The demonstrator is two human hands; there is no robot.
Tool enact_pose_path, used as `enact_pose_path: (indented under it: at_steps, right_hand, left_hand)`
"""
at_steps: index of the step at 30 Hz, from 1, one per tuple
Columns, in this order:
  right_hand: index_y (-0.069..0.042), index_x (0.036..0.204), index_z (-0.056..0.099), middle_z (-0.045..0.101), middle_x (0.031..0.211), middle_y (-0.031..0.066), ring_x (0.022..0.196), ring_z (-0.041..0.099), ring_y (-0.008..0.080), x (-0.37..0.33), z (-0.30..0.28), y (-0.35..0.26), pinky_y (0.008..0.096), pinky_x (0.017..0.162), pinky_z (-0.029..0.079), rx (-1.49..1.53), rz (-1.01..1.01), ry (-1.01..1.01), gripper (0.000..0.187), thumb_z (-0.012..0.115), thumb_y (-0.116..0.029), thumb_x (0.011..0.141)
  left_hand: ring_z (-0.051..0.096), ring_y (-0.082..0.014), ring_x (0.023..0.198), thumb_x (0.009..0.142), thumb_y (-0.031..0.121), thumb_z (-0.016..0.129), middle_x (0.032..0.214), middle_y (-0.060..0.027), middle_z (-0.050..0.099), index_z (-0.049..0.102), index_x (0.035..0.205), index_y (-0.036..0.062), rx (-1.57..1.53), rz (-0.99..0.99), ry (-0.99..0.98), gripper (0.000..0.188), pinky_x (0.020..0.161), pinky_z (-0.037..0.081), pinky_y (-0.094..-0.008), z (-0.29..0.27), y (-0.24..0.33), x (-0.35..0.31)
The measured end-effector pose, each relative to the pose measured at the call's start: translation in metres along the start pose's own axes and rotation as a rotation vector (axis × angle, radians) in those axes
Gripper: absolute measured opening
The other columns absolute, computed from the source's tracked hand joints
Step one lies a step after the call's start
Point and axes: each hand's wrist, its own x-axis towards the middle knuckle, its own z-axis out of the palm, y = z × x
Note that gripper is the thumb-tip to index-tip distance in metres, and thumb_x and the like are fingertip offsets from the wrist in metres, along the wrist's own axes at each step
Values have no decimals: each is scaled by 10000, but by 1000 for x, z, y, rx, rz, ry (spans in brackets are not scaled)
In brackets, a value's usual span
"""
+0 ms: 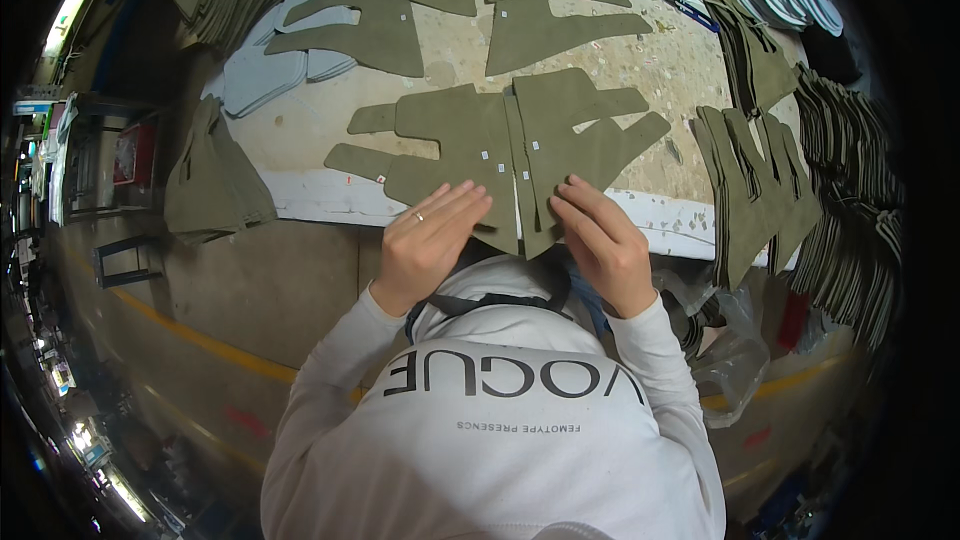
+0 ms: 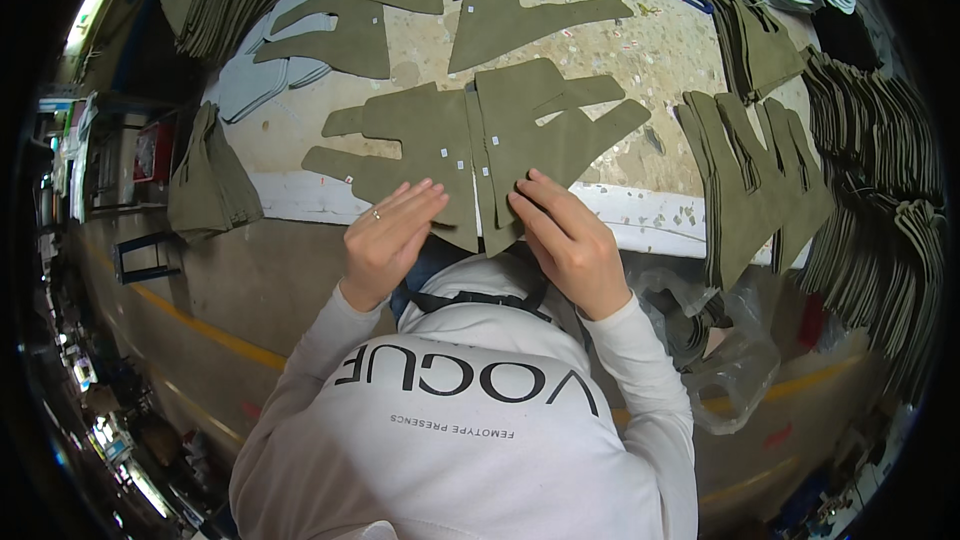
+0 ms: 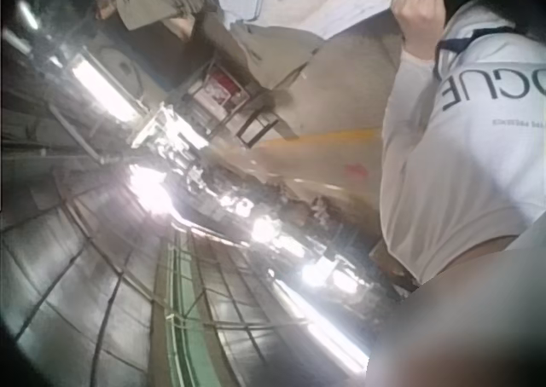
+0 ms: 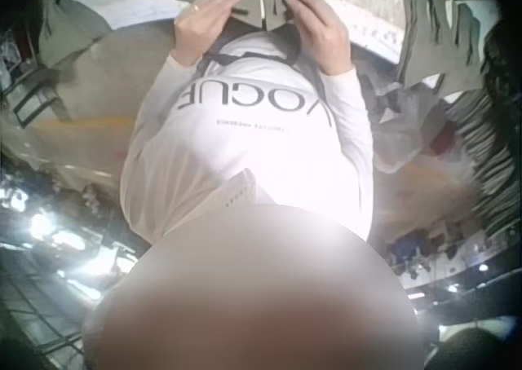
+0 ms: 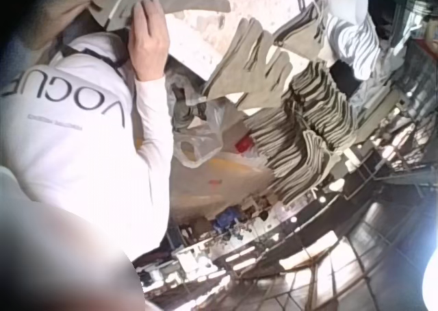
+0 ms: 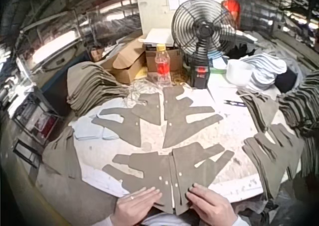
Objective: The person repeatedly picks up olive-green fabric pieces from a table, aligns them, and places them into a growing stack. The person handles the pieces one at a time, occasionally adjusting their orientation before stacking. The process continues throughout the clip without a visible final destination for the stack.
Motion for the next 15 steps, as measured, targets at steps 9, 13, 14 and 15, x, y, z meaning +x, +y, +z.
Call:
enact_pose_path:
  at_steps: [9,13,14,15]
  right_hand:
    - [-1,1043,703,683,1062,109,1061,680,291,-16,-1,-15,361,837,583,35,-48,-13,356,702,73,695]
    - [-3,1051,700,678,1061,105,1090,669,287,-18,2,-16,361,857,570,53,-38,-15,362,720,42,693]
    - [-9,1057,699,676,1059,102,1076,667,282,-17,2,-16,361,841,560,60,-53,-20,365,725,33,695]
    - [-15,1062,698,673,1056,99,1062,666,276,-17,2,-16,361,825,550,63,-61,-29,368,730,25,697]
  left_hand:
    - [700,-247,1036,798,2,635,1044,-103,730,741,1009,25,-45,149,-52,237,902,585,-381,3,-2,-6]
    - [701,-252,1027,768,23,688,1026,-89,732,737,1011,26,10,143,-78,247,902,583,-384,1,3,-2]
    - [701,-254,1023,762,33,706,1018,-84,733,736,1011,26,27,139,-87,251,903,582,-385,0,6,0]
    - [706,-247,1012,773,39,715,1015,-92,732,734,1004,20,-21,89,-99,232,897,582,-378,-2,10,3]
